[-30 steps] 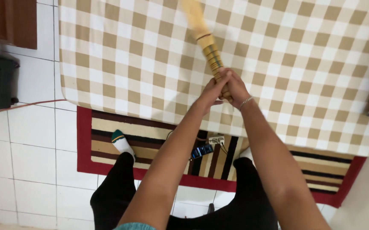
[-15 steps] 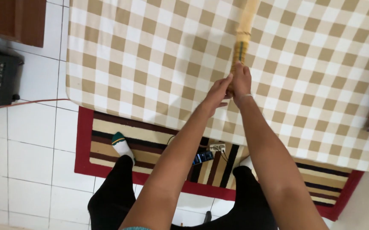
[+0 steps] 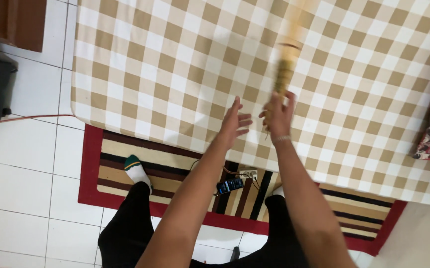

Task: Cleaning a bed by dusting the mattress with a broom and arranging pillows.

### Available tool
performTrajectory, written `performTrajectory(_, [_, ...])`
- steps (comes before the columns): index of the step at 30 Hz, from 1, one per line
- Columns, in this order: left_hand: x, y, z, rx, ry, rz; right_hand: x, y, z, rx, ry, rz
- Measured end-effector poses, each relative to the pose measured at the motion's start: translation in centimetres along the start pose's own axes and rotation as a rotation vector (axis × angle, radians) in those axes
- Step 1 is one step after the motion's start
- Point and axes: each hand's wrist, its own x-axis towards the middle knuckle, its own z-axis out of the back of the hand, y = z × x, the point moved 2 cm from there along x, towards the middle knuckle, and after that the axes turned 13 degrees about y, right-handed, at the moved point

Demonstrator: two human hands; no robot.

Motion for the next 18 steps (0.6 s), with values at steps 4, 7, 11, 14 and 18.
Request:
performTrajectory(4, [-1.2,0.8,0.3,-0.037,0.002,0.035,-2.0,-2.8,3.9,0.086,-0.335,0.094])
performTrajectory(7, [-2.0,0.7,1.0,-0.066,0.025,0.029,-2.5,-4.3,2.1,0.274,-0.681,0.123])
performTrajectory(11, [-5.5,0.7,5.9,-0.405,-0.178,-0.099,-2.9,-7.8,-9.5,-0.547,0.536,-0.357])
performTrajectory(14, [-7.3,2.0,10.9,-0.582,-0.364,-0.191,-5.0,-7.4,-14.3,-0.982,0.935,-0.227])
performTrajectory(18, [-8.0,2.0,11.3,-0.405,-0.36,-0.108,-7.8,-7.3,-15.9,-0.882,0.867,-0.233])
